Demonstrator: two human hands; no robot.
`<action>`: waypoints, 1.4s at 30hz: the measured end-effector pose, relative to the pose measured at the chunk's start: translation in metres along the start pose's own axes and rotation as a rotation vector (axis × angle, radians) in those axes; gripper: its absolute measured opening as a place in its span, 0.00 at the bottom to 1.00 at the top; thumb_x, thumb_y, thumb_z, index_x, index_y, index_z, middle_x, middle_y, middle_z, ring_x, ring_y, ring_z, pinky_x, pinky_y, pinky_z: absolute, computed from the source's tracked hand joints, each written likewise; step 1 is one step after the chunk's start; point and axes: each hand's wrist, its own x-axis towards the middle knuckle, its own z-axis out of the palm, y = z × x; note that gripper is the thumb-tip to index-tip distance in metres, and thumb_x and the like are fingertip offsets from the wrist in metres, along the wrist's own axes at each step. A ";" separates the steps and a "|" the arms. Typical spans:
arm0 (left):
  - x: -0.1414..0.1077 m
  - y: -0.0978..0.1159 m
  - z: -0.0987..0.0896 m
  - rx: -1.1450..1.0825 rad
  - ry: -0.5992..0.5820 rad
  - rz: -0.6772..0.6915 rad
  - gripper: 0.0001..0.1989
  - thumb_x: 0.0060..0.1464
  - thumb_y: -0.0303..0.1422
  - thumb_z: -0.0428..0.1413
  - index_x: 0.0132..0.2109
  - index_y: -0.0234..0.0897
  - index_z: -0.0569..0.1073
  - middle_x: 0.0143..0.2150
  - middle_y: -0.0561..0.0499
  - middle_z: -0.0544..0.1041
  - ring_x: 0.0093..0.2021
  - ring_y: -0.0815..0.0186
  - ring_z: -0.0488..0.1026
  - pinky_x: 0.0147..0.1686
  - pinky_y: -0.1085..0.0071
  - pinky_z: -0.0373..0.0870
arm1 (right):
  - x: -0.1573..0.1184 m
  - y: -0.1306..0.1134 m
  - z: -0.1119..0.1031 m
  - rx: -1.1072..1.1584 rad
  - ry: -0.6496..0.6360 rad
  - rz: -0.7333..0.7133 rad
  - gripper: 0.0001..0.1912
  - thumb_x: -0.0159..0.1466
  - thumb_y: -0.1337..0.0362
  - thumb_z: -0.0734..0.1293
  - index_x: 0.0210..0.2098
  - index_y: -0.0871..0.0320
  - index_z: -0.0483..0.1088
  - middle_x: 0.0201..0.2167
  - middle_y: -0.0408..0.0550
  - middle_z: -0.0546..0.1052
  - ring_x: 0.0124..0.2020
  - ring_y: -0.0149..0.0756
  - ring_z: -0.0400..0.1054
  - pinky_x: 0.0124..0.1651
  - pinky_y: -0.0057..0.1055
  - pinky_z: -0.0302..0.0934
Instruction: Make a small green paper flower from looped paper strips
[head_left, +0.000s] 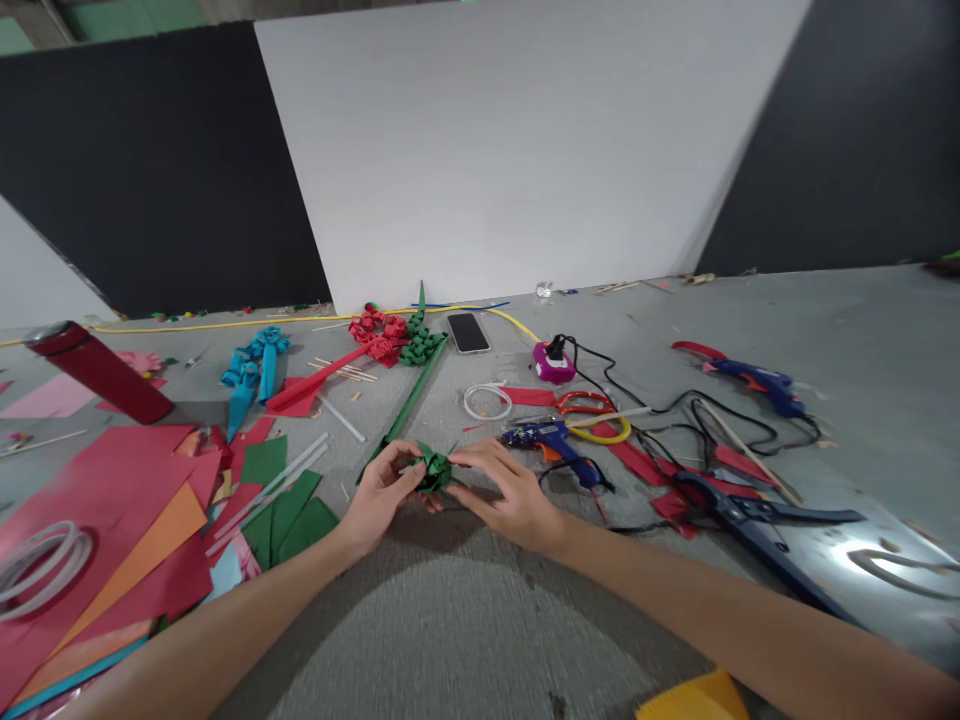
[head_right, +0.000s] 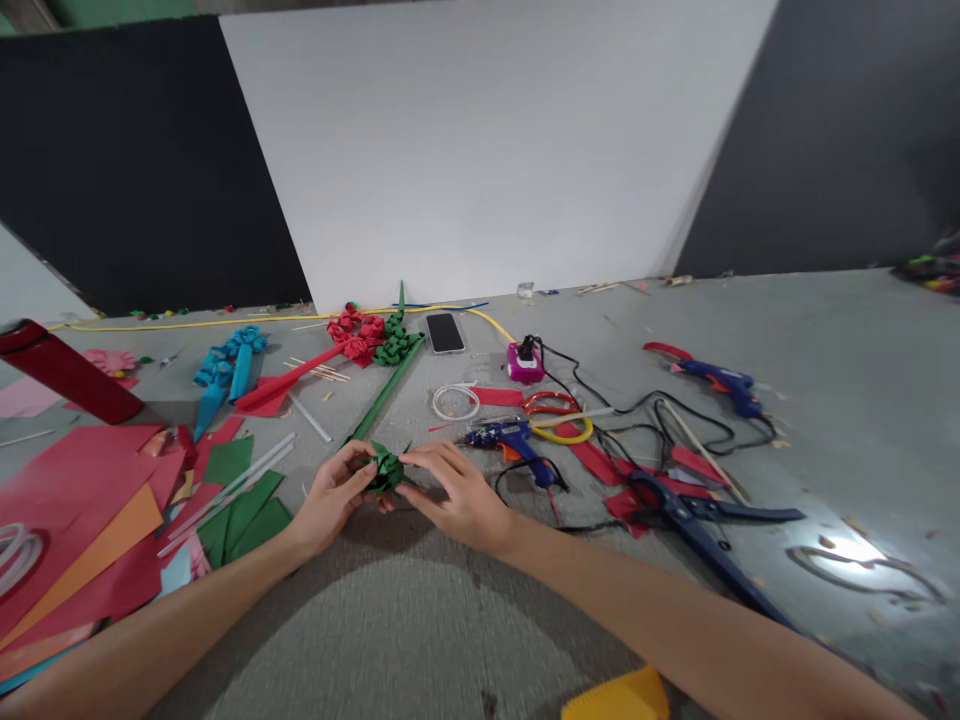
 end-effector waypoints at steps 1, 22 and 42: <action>0.000 0.000 0.000 0.000 -0.006 0.002 0.16 0.56 0.41 0.62 0.42 0.37 0.66 0.36 0.53 0.73 0.26 0.67 0.77 0.29 0.69 0.75 | 0.000 0.000 0.000 -0.001 -0.002 -0.002 0.17 0.66 0.64 0.68 0.54 0.50 0.69 0.43 0.50 0.78 0.46 0.41 0.73 0.50 0.40 0.70; 0.000 0.001 0.001 -0.045 0.019 0.008 0.19 0.52 0.41 0.65 0.44 0.37 0.70 0.39 0.52 0.74 0.28 0.70 0.74 0.33 0.69 0.75 | -0.001 0.005 0.002 -0.010 0.011 0.147 0.12 0.69 0.63 0.64 0.52 0.53 0.68 0.41 0.50 0.77 0.43 0.40 0.73 0.49 0.38 0.69; -0.001 0.002 0.001 -0.017 0.038 0.017 0.22 0.55 0.39 0.64 0.52 0.41 0.65 0.48 0.48 0.75 0.27 0.69 0.77 0.29 0.68 0.77 | -0.003 0.006 0.003 -0.011 -0.052 0.125 0.10 0.70 0.64 0.64 0.51 0.54 0.67 0.41 0.50 0.76 0.45 0.40 0.72 0.49 0.37 0.68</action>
